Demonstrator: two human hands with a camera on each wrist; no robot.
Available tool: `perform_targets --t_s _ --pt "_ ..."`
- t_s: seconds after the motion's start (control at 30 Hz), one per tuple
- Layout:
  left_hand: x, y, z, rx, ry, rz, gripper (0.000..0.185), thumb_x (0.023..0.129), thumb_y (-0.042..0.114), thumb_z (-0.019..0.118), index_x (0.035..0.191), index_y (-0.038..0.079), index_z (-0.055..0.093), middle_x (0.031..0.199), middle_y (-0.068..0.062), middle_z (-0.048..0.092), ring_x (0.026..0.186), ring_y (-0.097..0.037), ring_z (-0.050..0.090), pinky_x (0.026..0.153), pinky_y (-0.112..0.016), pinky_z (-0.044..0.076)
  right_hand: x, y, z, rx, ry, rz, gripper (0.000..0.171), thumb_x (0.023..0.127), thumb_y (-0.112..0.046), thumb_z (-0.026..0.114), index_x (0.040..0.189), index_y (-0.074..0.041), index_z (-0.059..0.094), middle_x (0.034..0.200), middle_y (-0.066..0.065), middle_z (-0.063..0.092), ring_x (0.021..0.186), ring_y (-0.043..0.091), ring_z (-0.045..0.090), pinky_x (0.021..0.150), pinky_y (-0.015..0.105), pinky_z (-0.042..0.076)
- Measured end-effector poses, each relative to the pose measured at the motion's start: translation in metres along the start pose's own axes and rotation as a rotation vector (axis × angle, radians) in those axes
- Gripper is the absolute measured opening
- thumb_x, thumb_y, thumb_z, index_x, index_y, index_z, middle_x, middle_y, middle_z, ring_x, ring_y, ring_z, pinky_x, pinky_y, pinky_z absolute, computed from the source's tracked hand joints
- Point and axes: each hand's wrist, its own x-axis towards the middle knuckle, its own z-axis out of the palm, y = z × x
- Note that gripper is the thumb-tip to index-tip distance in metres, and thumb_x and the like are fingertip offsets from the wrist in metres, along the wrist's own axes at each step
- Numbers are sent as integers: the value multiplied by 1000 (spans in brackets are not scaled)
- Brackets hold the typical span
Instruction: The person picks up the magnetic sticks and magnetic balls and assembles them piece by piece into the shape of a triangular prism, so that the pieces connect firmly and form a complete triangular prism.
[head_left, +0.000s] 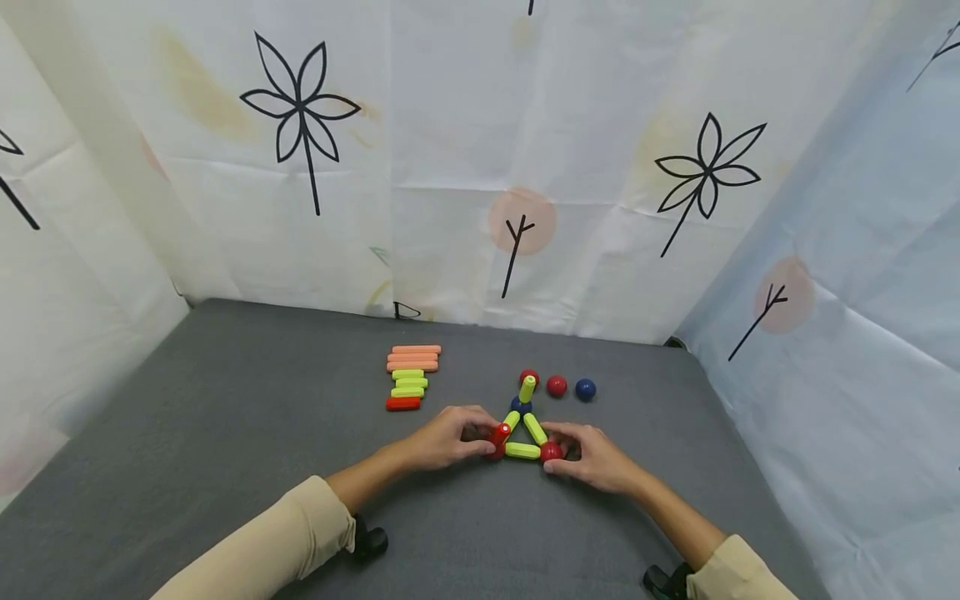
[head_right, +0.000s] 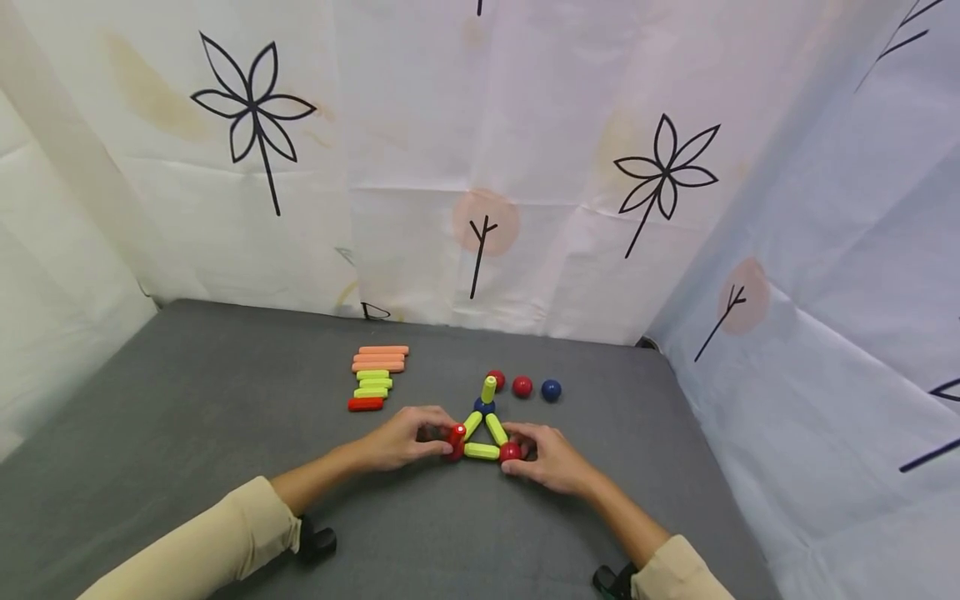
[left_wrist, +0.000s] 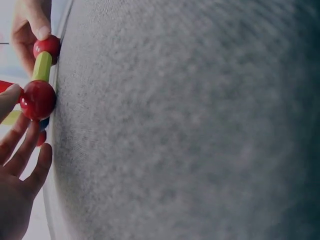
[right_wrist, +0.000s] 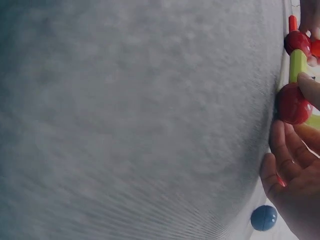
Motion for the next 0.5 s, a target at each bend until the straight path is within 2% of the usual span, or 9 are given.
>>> perform_targets --t_s 0.1,0.17,0.23,0.3,0.33,0.4,0.5 --pt "-1 -2 0 5 -11 -25 32 91 14 74 122 7 69 108 2 66 94 -8 61 85 -24 52 4 1 -4 25 77 -22 48 94 -23 71 131 5 60 100 4 68 85 12 60 73 25 51" --pt "-1 -3 0 4 -17 -41 32 91 14 74 122 7 69 108 2 66 95 -8 62 85 -23 52 8 3 -9 26 208 -39 40 94 -19 71 125 5 64 98 7 69 83 15 62 71 25 52" --pt "0 -3 -1 1 -19 -57 32 91 15 74 122 7 69 108 2 67 95 -8 63 85 -23 52 14 9 -15 -3 378 -35 34 93 -14 72 120 5 66 99 12 69 85 20 63 72 30 52" --pt "0 -3 -1 5 -16 -71 32 90 15 75 121 8 69 108 2 68 95 -8 63 85 -23 52 20 16 -23 -66 508 -6 37 90 -12 74 122 5 65 106 18 67 93 28 61 78 38 51" --pt "0 -3 -1 6 -16 -79 32 90 15 75 121 8 69 108 2 68 95 -8 63 85 -23 52 23 20 -26 -91 544 21 40 90 -12 75 125 4 63 111 21 65 98 32 59 82 44 49" --pt "1 -3 -1 13 -16 -87 31 90 16 75 120 9 69 108 2 69 95 -8 63 85 -23 52 25 30 -32 -134 560 73 48 89 -10 75 131 5 57 122 27 59 108 40 56 88 54 46" --pt "1 -3 -1 20 -17 -90 31 90 17 75 120 10 70 109 2 69 94 -8 62 85 -24 52 26 42 -37 -142 514 136 51 90 -7 73 135 8 53 128 31 57 116 47 54 96 60 42"
